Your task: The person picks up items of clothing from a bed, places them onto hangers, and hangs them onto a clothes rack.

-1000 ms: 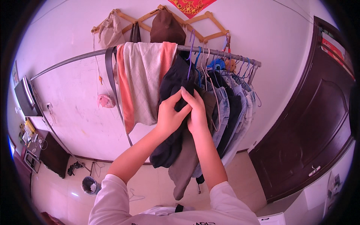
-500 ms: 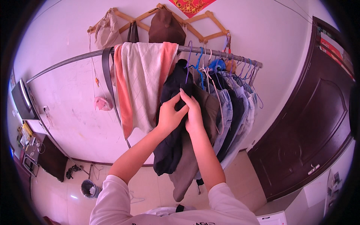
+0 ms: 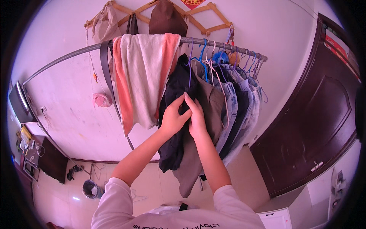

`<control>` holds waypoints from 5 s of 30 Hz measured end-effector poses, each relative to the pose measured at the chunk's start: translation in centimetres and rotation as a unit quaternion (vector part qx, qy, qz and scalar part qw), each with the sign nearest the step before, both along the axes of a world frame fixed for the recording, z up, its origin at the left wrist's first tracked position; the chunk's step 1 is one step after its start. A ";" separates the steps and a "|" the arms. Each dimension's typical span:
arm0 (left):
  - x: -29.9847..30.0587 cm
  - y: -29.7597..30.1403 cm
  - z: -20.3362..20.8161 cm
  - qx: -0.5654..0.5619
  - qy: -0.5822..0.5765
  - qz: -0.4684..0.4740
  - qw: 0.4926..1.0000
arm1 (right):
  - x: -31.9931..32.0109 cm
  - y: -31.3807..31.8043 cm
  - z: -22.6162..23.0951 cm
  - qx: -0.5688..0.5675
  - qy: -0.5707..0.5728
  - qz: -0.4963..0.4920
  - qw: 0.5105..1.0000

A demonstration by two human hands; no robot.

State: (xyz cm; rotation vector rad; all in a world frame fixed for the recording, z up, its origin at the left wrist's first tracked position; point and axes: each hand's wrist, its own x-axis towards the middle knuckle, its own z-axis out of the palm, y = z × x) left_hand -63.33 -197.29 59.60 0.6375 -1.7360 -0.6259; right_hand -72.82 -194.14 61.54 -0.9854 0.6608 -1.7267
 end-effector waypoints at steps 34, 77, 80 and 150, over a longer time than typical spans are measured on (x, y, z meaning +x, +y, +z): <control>7.3 22.3 -18.9 0.101 -0.142 0.188 0.967 | -1.8 18.7 -21.6 0.032 0.249 -0.042 0.967; 8.4 78.4 -20.4 0.198 -0.165 0.738 0.624 | 15.3 59.0 -23.3 -0.349 0.361 0.447 0.740; 7.8 84.0 -21.0 0.199 -0.153 0.750 0.612 | 16.3 64.7 -24.0 -0.364 0.331 0.471 0.732; 10.5 152.3 -23.8 0.264 0.008 0.954 0.142 | 34.4 140.6 -26.9 -0.404 0.182 0.827 0.346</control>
